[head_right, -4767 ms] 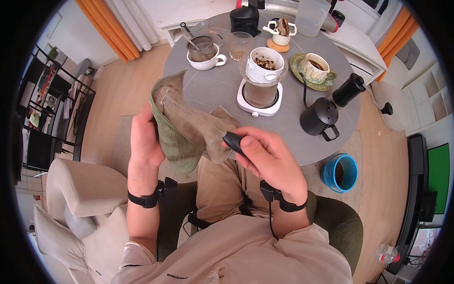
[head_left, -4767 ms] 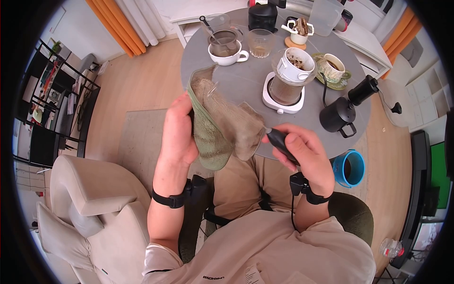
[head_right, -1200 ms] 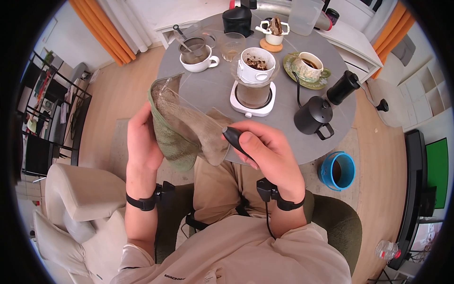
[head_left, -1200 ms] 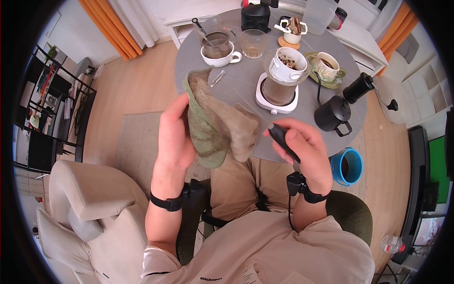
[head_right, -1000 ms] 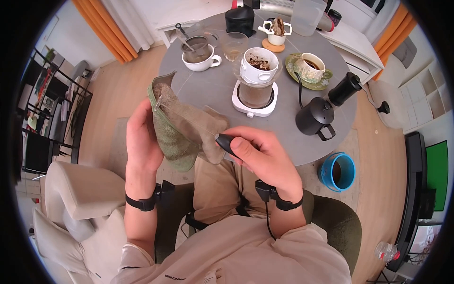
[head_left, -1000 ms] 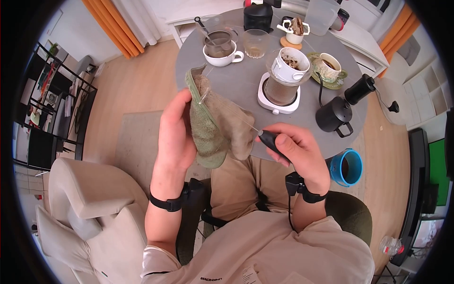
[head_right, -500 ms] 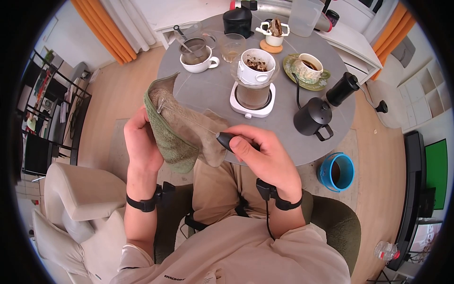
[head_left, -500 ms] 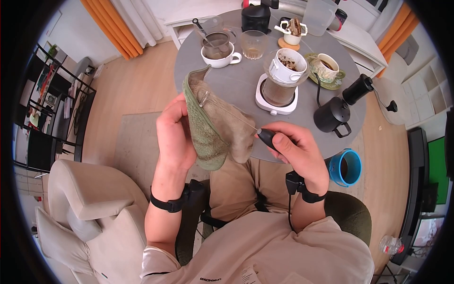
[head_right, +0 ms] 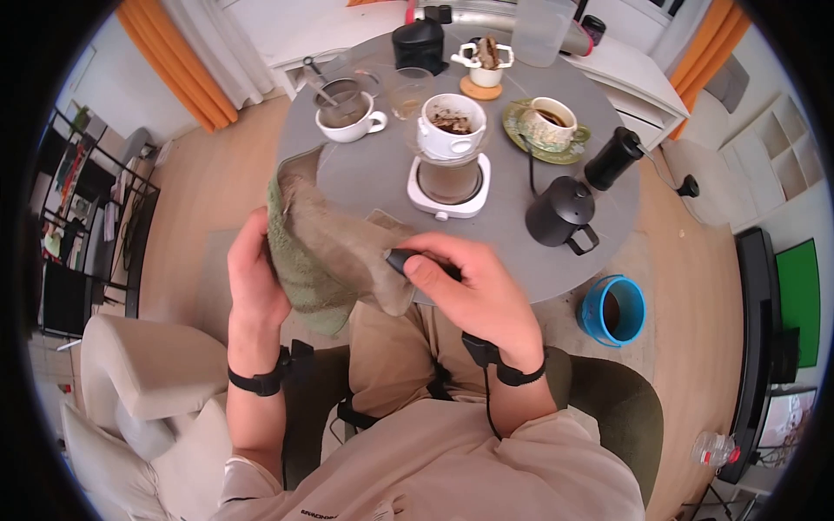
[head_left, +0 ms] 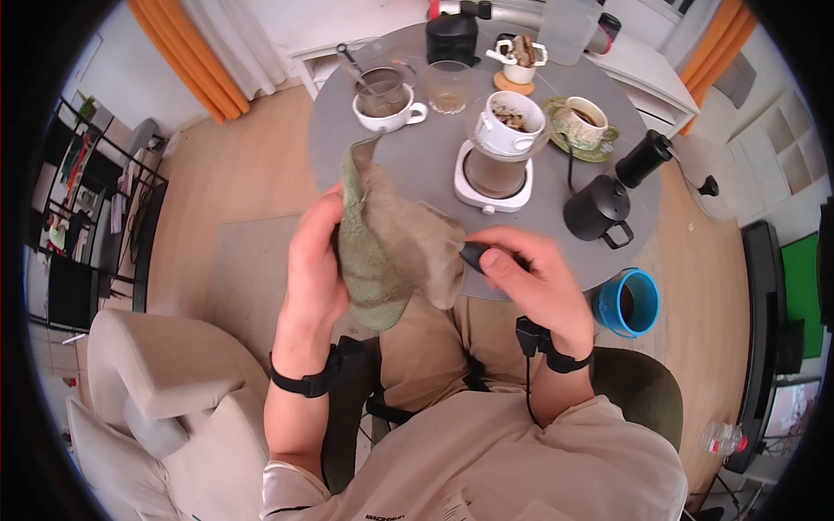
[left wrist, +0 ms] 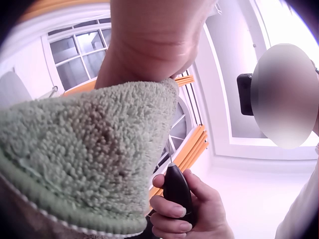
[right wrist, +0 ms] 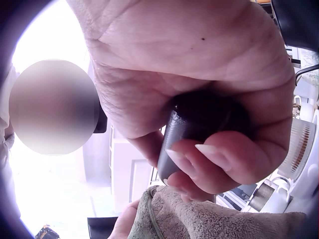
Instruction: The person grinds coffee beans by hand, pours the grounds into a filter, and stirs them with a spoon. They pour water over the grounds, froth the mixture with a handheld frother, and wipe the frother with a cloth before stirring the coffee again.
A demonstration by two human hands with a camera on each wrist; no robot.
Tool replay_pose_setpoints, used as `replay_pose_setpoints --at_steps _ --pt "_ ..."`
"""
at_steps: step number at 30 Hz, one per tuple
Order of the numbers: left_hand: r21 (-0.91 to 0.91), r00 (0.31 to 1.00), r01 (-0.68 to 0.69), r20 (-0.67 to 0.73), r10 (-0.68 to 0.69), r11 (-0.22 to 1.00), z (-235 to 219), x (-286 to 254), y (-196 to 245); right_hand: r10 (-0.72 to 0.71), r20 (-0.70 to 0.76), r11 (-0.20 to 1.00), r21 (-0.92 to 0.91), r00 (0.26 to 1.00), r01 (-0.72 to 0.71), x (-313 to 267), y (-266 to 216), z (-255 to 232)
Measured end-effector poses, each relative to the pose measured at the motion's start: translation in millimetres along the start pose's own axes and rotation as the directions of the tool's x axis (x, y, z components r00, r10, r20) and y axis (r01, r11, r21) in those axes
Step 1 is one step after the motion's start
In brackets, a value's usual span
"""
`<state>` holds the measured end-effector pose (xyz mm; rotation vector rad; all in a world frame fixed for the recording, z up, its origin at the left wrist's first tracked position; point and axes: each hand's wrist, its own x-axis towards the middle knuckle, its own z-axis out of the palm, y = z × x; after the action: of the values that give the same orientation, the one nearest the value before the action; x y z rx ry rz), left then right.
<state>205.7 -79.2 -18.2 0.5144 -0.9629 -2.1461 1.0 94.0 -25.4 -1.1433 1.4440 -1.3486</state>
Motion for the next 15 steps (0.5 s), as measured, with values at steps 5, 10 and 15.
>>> replay_pose_setpoints --at_steps 5,10,15 --pt "-0.011 0.999 -0.021 0.047 0.021 1.0 -6 3 -2 -0.022 0.062 0.996 0.087 0.998 0.017 -2 -3 -7" --pt "-0.091 0.997 0.017 0.07 -0.011 0.996 -15 8 -5 -0.055 0.041 0.992 0.119 0.998 0.049 -3 -3 -7" --pt "-0.086 0.992 0.056 -0.111 -0.065 0.995 -9 12 -4 0.01 0.053 0.947 0.319 0.999 -0.026 -6 -3 -15"
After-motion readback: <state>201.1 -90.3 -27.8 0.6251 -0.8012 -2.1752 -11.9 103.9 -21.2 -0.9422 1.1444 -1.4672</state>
